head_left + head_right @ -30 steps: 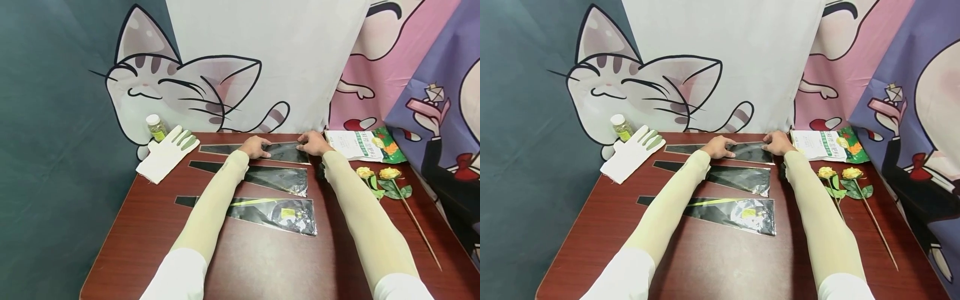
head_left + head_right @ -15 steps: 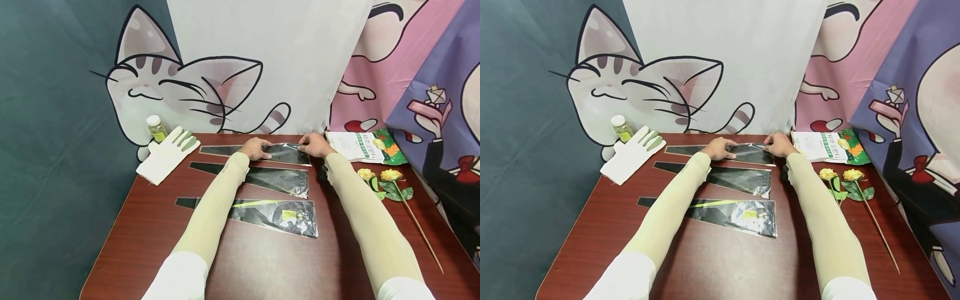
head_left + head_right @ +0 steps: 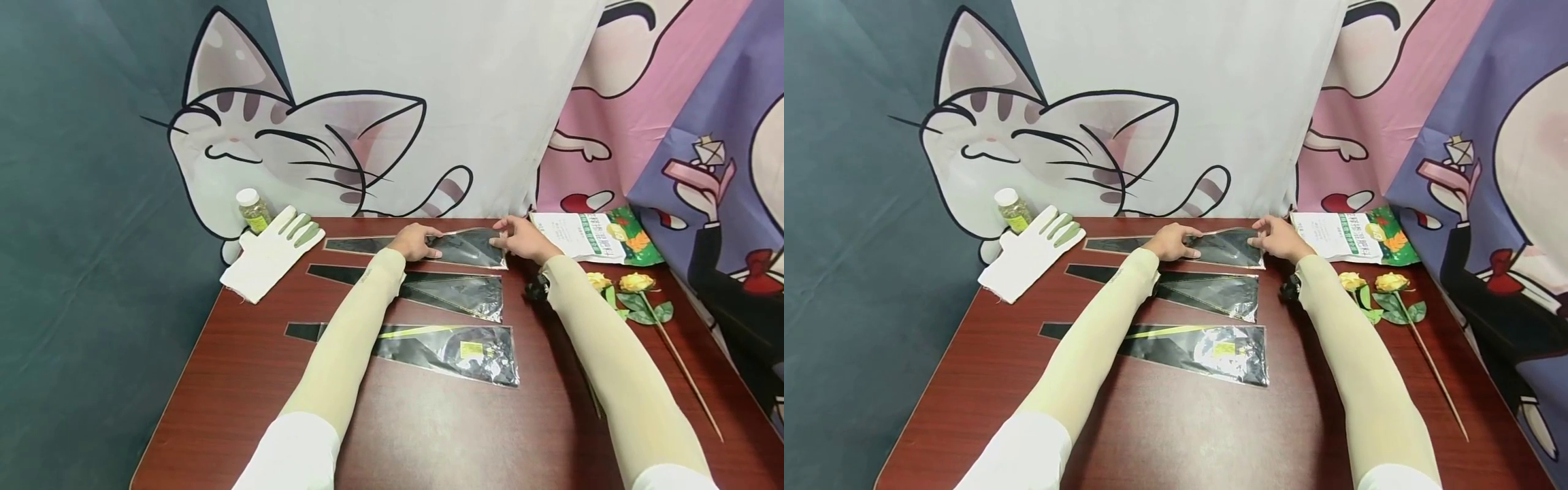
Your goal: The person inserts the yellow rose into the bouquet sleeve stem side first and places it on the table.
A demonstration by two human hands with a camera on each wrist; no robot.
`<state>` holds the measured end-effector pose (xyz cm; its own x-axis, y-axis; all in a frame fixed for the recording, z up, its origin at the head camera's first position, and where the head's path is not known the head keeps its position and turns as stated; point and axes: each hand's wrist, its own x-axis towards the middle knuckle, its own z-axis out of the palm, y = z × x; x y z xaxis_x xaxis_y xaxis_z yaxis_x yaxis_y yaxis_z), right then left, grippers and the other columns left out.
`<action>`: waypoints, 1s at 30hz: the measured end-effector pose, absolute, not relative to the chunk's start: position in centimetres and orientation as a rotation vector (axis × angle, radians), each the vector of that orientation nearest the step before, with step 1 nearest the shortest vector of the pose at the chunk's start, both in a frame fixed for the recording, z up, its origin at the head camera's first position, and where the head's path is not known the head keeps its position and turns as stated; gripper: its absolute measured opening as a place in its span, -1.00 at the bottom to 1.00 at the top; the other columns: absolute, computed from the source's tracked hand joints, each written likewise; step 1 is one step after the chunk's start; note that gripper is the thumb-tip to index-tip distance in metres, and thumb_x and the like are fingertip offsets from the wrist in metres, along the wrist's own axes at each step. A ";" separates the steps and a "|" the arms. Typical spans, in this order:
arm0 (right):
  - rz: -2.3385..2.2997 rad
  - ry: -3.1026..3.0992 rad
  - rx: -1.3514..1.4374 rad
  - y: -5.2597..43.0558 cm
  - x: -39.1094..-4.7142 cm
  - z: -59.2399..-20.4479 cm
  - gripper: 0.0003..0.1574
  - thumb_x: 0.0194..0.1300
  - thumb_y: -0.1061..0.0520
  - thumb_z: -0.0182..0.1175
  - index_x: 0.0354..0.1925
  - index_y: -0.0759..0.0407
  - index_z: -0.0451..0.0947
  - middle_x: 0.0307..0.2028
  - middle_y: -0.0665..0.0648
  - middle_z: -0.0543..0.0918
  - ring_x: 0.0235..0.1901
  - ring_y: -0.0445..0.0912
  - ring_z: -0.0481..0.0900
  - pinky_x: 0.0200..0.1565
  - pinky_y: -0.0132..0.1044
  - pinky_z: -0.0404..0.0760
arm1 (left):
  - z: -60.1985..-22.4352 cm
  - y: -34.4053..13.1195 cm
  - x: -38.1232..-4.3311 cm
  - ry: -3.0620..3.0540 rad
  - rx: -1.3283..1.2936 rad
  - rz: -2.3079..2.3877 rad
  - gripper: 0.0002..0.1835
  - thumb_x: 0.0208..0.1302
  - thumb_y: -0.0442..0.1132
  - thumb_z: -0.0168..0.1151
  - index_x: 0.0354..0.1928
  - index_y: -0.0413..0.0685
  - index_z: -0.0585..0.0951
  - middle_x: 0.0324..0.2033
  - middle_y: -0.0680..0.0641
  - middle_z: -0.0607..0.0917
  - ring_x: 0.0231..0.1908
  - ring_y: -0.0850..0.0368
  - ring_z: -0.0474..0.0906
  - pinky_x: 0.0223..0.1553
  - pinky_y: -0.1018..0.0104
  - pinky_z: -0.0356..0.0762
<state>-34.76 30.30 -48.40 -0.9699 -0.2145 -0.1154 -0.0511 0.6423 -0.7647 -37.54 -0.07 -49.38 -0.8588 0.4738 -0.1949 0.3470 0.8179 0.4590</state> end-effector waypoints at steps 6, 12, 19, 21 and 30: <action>-1.458 2.534 -0.115 30.5 -34.0 -48.2 -0.21 0.47 0.17 0.30 0.47 0.44 0.21 -0.29 0.10 0.71 -0.40 -0.14 0.66 -0.36 -0.27 0.64 | -49.2 -0.2 -37.4 2.702 0.621 0.617 -0.35 0.39 0.10 0.44 0.48 0.30 0.53 0.51 -0.03 0.49 0.47 0.01 0.44 0.51 0.06 0.44; -1.459 2.507 -0.040 30.6 -33.2 -48.2 -0.26 0.49 0.12 0.32 0.40 0.49 0.30 -0.34 -0.01 0.78 -0.43 -0.23 0.72 -0.37 -0.32 0.69 | -49.2 -0.4 -37.3 2.696 0.623 0.640 -0.36 0.39 0.09 0.44 0.48 0.32 0.54 0.44 -0.04 0.56 0.40 0.04 0.50 0.47 0.07 0.49; -1.357 2.558 -0.050 30.2 -32.3 -47.3 -0.59 0.50 0.04 0.31 0.00 0.42 0.63 -0.45 -0.06 0.73 -0.45 -0.22 0.70 -0.38 -0.32 0.66 | -49.2 -0.3 -37.3 2.697 0.623 0.622 -0.36 0.41 0.09 0.42 0.49 0.32 0.52 0.44 -0.04 0.56 0.39 0.04 0.52 0.46 0.08 0.50; -1.366 2.560 -0.035 30.2 -32.3 -47.2 -0.59 0.50 0.04 0.30 -0.01 0.41 0.65 -0.45 -0.07 0.72 -0.44 -0.22 0.68 -0.37 -0.32 0.65 | -49.1 -0.3 -37.2 2.693 0.629 0.614 -0.36 0.42 0.09 0.41 0.50 0.31 0.51 0.45 -0.05 0.55 0.40 0.02 0.51 0.46 0.07 0.49; -1.426 2.537 -0.001 29.9 -32.4 -47.2 -0.64 0.54 0.03 0.27 -0.04 0.35 0.64 -0.47 -0.13 0.66 -0.44 -0.25 0.64 -0.37 -0.32 0.61 | -48.7 -0.2 -37.1 2.683 0.639 0.614 -0.38 0.42 0.08 0.42 0.47 0.22 0.55 0.37 -0.04 0.63 0.31 0.06 0.60 0.39 0.10 0.56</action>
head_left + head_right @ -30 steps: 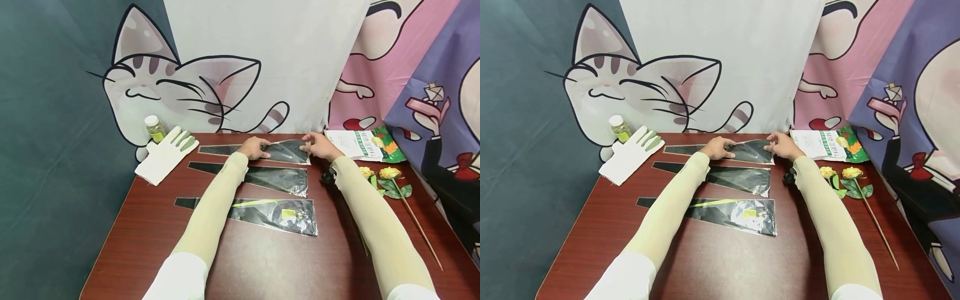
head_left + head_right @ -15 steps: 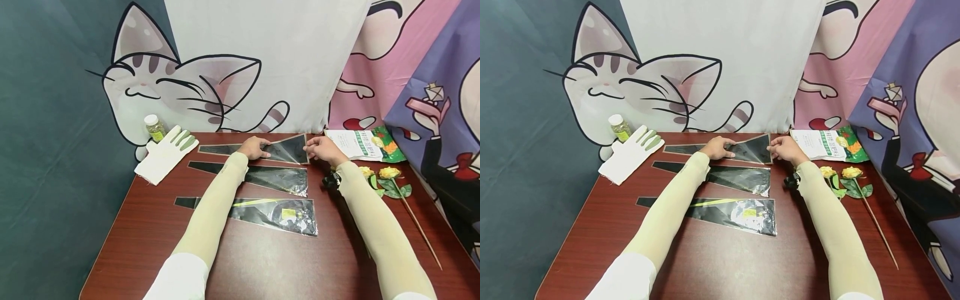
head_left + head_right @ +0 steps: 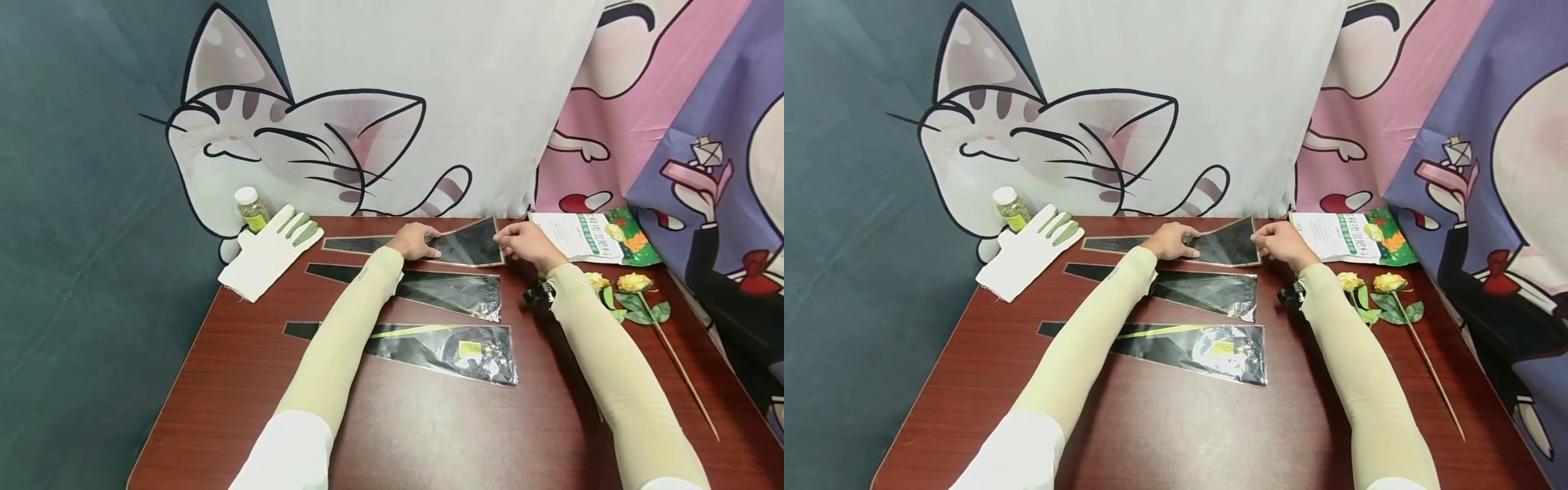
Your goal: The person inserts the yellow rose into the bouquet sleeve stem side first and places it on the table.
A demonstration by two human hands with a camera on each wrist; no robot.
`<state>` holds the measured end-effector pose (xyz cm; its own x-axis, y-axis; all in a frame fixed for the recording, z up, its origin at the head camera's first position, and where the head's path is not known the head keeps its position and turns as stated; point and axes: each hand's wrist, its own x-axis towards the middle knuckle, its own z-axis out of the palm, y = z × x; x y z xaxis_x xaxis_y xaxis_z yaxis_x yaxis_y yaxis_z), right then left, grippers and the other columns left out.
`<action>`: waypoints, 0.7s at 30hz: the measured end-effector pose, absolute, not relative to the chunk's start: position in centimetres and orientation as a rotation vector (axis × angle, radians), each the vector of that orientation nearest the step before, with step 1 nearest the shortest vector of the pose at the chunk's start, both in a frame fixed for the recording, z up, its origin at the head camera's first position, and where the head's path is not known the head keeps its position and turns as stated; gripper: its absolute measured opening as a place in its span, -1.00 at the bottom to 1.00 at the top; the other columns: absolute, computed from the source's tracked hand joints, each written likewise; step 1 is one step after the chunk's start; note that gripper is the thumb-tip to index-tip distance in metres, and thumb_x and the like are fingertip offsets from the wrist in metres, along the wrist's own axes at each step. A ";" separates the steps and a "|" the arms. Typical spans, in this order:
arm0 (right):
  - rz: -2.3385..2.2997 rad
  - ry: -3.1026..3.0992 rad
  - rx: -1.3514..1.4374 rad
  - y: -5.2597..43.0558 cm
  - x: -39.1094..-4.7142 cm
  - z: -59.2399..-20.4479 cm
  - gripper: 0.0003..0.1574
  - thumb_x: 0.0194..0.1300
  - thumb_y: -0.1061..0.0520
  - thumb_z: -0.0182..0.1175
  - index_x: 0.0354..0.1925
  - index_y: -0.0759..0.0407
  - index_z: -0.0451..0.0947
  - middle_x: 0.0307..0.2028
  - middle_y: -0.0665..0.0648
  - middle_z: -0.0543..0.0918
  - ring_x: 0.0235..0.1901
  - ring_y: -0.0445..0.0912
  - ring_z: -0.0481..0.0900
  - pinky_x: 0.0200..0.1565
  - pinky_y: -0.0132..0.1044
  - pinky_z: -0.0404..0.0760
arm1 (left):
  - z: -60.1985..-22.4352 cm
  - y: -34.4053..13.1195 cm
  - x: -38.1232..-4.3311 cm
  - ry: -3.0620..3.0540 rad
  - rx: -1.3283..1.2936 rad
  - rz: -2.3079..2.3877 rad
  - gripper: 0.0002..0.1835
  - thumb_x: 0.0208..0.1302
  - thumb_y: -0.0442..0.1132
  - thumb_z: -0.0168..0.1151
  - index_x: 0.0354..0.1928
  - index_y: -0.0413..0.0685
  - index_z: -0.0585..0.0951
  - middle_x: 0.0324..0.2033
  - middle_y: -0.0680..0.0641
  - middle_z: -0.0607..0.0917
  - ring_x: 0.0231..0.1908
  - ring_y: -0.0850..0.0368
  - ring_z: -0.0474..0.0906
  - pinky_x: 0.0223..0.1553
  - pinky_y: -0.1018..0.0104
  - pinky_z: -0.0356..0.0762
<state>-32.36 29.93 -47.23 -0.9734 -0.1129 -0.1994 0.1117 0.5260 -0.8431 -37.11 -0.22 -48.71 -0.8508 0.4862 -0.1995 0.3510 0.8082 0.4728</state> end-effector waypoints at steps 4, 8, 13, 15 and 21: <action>-1.418 2.551 0.001 30.0 -32.4 -47.2 -0.66 0.53 0.04 0.27 -0.04 0.34 0.62 -0.49 -0.14 0.67 -0.45 -0.25 0.65 -0.37 -0.34 0.61 | -48.1 0.3 -37.0 2.717 0.596 0.674 -0.49 0.40 0.05 0.45 0.34 0.18 0.65 0.21 0.01 0.73 0.19 0.12 0.65 0.29 0.16 0.62; -1.412 2.569 0.002 30.1 -32.4 -47.3 -0.65 0.52 0.04 0.27 -0.02 0.34 0.61 -0.48 -0.15 0.69 -0.46 -0.26 0.66 -0.39 -0.34 0.60 | -47.9 1.6 -36.7 2.718 0.584 0.878 -0.65 0.41 0.00 0.45 0.17 0.13 0.74 -0.01 0.05 0.78 0.00 0.15 0.68 0.11 0.24 0.66; -1.412 2.575 0.017 30.0 -32.4 -47.3 -0.64 0.51 0.03 0.29 0.01 0.32 0.58 -0.48 -0.18 0.71 -0.46 -0.26 0.67 -0.40 -0.32 0.58 | -48.0 4.2 -35.7 2.543 0.547 1.305 -0.75 0.43 -0.12 0.42 0.06 -0.01 0.78 -0.14 -0.03 0.83 -0.18 0.10 0.75 -0.13 0.29 0.73; -1.414 2.576 0.014 29.9 -32.5 -47.3 -0.62 0.50 0.03 0.30 0.02 0.33 0.56 -0.49 -0.18 0.71 -0.47 -0.25 0.66 -0.41 -0.33 0.57 | -48.2 5.3 -35.3 2.422 0.490 1.487 -0.78 0.43 -0.20 0.42 0.03 -0.08 0.78 -0.18 -0.08 0.85 -0.22 0.08 0.78 -0.22 0.34 0.75; -1.396 2.592 -0.006 29.4 -32.6 -47.3 -0.59 0.49 0.02 0.31 0.04 0.35 0.56 -0.48 -0.12 0.73 -0.47 -0.24 0.66 -0.41 -0.32 0.58 | -49.0 7.5 -34.6 2.084 0.334 1.798 -0.78 0.45 -0.36 0.35 0.07 -0.21 0.75 -0.12 -0.23 0.84 -0.12 -0.04 0.81 -0.19 0.34 0.80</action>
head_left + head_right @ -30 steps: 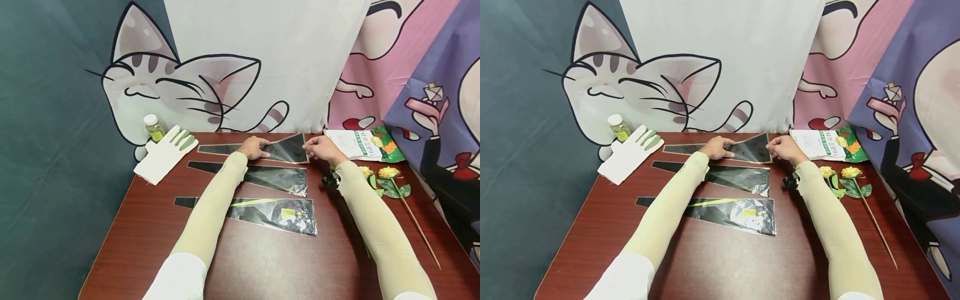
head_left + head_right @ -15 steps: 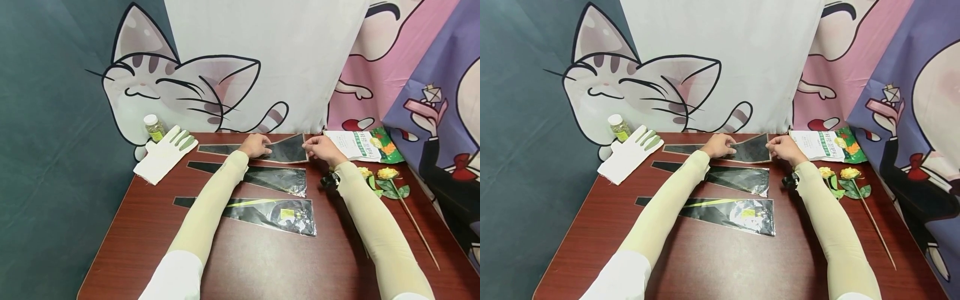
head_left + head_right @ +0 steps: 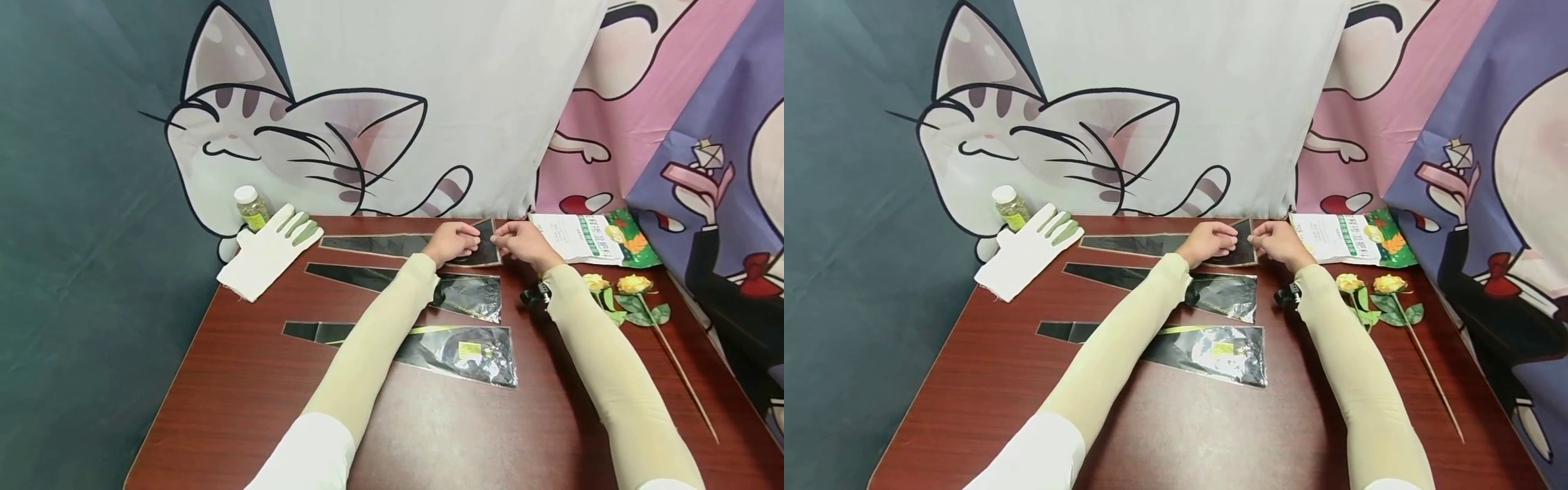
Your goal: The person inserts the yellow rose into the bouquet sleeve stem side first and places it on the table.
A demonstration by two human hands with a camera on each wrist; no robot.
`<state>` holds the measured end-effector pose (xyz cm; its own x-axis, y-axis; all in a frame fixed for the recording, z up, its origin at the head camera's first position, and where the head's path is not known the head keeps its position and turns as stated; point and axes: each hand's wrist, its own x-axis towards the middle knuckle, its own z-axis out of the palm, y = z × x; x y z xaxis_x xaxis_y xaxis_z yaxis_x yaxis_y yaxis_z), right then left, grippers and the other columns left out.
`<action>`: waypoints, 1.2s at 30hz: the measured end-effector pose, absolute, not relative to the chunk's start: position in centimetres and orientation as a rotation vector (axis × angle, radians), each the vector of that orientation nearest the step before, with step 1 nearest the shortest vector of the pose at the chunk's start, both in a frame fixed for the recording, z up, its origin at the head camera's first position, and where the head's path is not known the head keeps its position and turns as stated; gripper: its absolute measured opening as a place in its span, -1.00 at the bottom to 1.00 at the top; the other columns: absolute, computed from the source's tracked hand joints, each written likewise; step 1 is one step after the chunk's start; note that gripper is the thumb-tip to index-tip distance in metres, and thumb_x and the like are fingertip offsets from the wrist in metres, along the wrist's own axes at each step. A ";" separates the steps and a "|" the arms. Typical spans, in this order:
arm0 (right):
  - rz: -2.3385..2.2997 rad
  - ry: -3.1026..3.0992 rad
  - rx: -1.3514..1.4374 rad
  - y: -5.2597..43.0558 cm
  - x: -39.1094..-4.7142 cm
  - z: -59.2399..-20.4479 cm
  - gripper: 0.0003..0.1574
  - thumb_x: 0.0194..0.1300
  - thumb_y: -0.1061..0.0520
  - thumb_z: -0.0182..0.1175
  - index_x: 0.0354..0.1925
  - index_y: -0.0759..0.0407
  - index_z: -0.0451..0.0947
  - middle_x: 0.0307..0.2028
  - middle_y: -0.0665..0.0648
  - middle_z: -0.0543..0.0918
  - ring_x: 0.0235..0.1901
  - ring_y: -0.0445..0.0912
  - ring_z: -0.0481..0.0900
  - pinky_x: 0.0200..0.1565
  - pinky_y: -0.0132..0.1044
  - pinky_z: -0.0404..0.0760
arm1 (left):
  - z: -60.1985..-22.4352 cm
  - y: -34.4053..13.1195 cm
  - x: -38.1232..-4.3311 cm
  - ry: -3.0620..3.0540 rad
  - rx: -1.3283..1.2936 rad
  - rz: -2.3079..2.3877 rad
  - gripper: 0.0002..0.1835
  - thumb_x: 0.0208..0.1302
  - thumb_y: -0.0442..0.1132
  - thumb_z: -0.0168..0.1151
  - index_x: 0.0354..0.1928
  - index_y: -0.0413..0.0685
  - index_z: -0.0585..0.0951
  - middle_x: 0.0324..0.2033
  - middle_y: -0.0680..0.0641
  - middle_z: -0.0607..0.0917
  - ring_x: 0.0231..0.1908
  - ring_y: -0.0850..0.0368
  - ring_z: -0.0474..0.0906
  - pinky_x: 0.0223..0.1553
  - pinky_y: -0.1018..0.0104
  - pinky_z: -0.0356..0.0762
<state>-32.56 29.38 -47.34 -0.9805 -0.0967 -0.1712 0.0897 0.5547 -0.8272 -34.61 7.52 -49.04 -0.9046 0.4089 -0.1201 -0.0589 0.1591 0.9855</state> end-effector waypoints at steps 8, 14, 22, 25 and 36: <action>-1.355 2.618 0.006 29.1 -32.0 -47.4 -0.62 0.49 0.03 0.29 -0.01 0.37 0.62 -0.45 0.01 0.79 -0.47 -0.22 0.71 -0.42 -0.31 0.58 | -50.3 8.3 -34.1 2.020 0.265 1.770 -0.74 0.48 -0.38 0.28 0.13 -0.14 0.74 -0.14 -0.16 0.82 -0.10 -0.01 0.79 -0.05 0.16 0.82; -1.328 2.653 0.014 28.8 -31.8 -47.5 -0.63 0.52 0.10 0.22 0.01 0.41 0.67 -0.46 0.01 0.74 -0.49 -0.21 0.66 -0.47 -0.34 0.55 | -50.6 8.4 -34.0 1.979 0.227 1.784 -0.74 0.50 -0.30 0.30 0.15 -0.10 0.75 -0.07 -0.15 0.84 -0.13 0.13 0.78 0.00 0.27 0.80; -1.403 2.672 0.055 28.4 -32.0 -46.9 -0.64 0.46 0.16 0.18 -0.02 0.46 0.67 -0.59 -0.10 0.60 -0.54 -0.24 0.54 -0.55 -0.37 0.49 | -50.2 9.0 -34.2 1.929 0.204 1.848 -0.73 0.48 -0.21 0.35 0.14 -0.09 0.76 0.00 -0.15 0.83 0.03 -0.04 0.80 0.08 0.17 0.79; -1.389 2.681 0.066 28.2 -32.1 -46.9 -0.65 0.44 0.16 0.18 -0.04 0.45 0.68 -0.61 -0.11 0.59 -0.55 -0.23 0.51 -0.56 -0.37 0.47 | -50.2 9.2 -34.2 1.913 0.188 1.845 -0.73 0.49 -0.20 0.35 0.13 -0.10 0.76 0.04 -0.16 0.82 0.09 -0.09 0.78 0.10 0.14 0.79; -1.386 2.692 0.063 27.9 -32.1 -47.8 -0.77 0.36 0.15 0.28 -0.18 0.34 0.69 -0.62 -0.11 0.57 -0.60 -0.22 0.44 -0.58 -0.38 0.44 | -50.0 10.0 -33.5 1.968 0.048 1.872 -0.62 0.41 0.09 0.43 -0.07 -0.09 0.76 -0.21 -0.08 0.85 -0.15 0.07 0.82 0.03 0.16 0.81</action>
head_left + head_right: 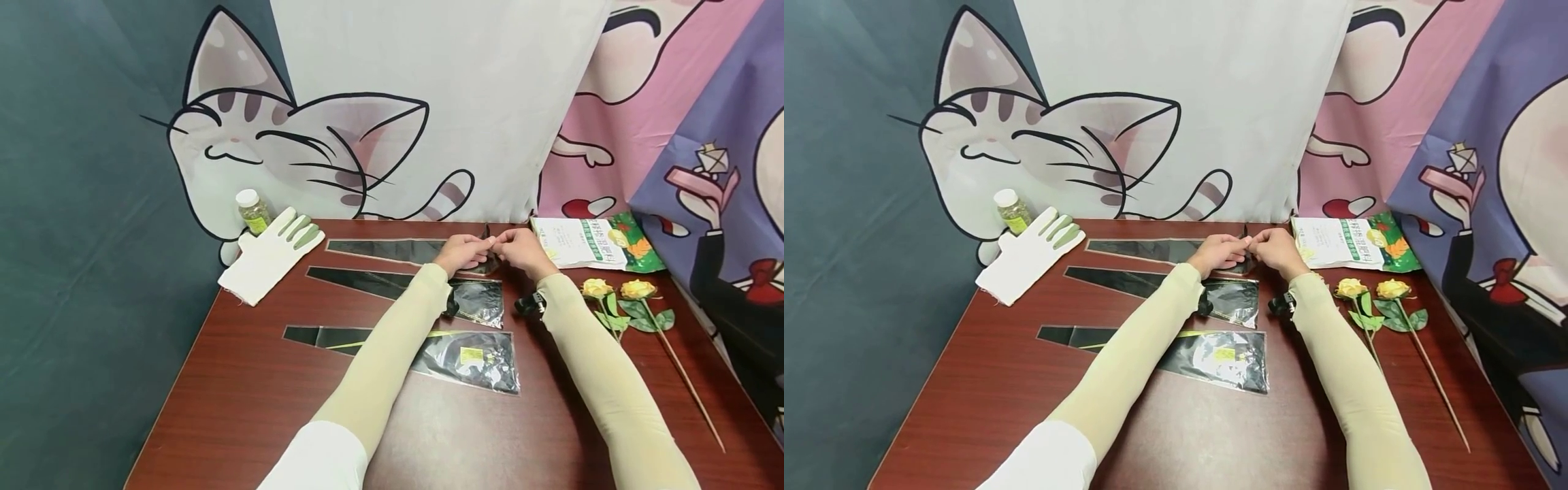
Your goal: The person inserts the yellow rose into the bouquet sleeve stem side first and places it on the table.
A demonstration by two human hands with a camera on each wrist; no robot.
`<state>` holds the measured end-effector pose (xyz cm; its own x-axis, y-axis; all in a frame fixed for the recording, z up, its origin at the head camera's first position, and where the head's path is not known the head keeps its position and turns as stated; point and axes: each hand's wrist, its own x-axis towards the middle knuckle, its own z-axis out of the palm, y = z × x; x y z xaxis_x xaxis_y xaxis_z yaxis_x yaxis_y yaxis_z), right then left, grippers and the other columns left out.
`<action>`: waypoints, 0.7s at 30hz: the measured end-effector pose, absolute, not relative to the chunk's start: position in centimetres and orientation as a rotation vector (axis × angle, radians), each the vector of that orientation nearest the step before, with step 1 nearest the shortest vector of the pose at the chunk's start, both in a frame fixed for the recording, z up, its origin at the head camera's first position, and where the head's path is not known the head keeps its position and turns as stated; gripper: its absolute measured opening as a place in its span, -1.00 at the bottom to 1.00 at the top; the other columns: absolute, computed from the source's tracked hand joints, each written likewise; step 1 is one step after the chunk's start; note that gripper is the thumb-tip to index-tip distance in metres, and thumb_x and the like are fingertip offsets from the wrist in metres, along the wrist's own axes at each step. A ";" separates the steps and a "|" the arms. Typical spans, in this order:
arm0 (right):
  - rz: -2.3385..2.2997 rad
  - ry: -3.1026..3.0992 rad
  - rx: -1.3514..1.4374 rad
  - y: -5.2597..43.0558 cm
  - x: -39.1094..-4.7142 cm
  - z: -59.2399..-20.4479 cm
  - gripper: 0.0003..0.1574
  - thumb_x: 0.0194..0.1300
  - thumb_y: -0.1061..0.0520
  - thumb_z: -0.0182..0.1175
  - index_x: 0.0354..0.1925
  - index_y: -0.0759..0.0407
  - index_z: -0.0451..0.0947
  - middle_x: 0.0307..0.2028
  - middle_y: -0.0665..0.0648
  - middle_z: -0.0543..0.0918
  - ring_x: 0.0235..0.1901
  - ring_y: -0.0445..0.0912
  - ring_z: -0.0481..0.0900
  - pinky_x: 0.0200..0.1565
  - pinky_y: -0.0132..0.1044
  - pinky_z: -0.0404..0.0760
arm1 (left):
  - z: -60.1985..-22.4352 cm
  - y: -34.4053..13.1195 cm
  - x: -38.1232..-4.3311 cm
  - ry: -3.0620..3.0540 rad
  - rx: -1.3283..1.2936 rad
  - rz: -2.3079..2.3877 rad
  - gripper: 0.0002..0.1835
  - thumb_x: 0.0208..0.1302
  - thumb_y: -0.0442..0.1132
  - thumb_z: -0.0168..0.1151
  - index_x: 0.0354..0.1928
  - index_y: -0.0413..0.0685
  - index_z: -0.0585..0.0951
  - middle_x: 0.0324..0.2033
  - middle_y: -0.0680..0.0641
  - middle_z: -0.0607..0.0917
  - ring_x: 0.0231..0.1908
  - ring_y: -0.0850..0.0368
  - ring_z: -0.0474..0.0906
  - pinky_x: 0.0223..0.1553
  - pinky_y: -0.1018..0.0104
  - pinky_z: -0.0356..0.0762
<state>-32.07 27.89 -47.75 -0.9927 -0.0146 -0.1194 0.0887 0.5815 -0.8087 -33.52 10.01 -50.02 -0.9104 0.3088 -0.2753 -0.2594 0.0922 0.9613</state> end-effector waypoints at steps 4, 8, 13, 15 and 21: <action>-1.377 2.724 0.025 27.8 -31.9 -47.8 -0.77 0.34 0.12 0.37 -0.26 0.32 0.72 -0.65 -0.11 0.57 -0.57 -0.19 0.49 -0.53 -0.35 0.44 | -49.8 10.2 -33.4 2.008 -0.020 1.864 -0.65 0.42 0.11 0.41 -0.18 -0.04 0.77 -0.26 -0.07 0.86 -0.24 0.12 0.81 -0.03 0.20 0.83; -1.377 2.713 -0.001 27.9 -31.9 -47.8 -0.72 0.35 0.07 0.42 -0.27 0.31 0.74 -0.65 -0.09 0.59 -0.57 -0.16 0.52 -0.55 -0.33 0.44 | -49.5 10.3 -33.1 2.048 -0.038 1.853 -0.69 0.46 0.06 0.38 -0.19 -0.06 0.76 -0.24 -0.09 0.87 -0.21 0.09 0.83 -0.02 0.19 0.83; -1.404 2.675 0.044 28.4 -31.8 -47.9 -0.64 0.37 -0.01 0.46 -0.18 0.31 0.78 -0.58 -0.05 0.65 -0.53 -0.16 0.56 -0.52 -0.30 0.56 | -49.2 10.3 -32.8 2.050 -0.057 1.858 -0.68 0.50 0.00 0.35 -0.03 -0.11 0.76 -0.19 -0.10 0.86 -0.13 0.04 0.83 0.04 0.13 0.82; -1.437 2.656 0.077 28.6 -31.7 -48.0 -0.61 0.38 -0.02 0.46 -0.14 0.33 0.77 -0.54 -0.04 0.68 -0.51 -0.16 0.61 -0.47 -0.27 0.63 | -49.2 10.5 -32.9 2.053 -0.069 1.851 -0.68 0.49 -0.02 0.36 0.07 -0.08 0.77 -0.18 -0.08 0.86 -0.13 0.06 0.84 0.04 0.14 0.82; -1.442 2.650 0.093 29.2 -31.7 -47.9 -0.65 0.46 0.08 0.35 -0.08 0.39 0.67 -0.43 0.03 0.75 -0.51 -0.22 0.71 -0.45 -0.30 0.70 | -49.7 11.0 -33.4 2.074 -0.076 1.842 -0.69 0.41 -0.18 0.42 0.15 0.10 0.80 -0.15 -0.03 0.88 -0.16 0.10 0.85 -0.05 0.23 0.83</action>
<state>-31.68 29.21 -47.88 -0.9905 -0.0049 -0.1375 0.1128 0.5431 -0.8320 -33.44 10.99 -49.68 -0.9321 0.1983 -0.3030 -0.2775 0.1463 0.9495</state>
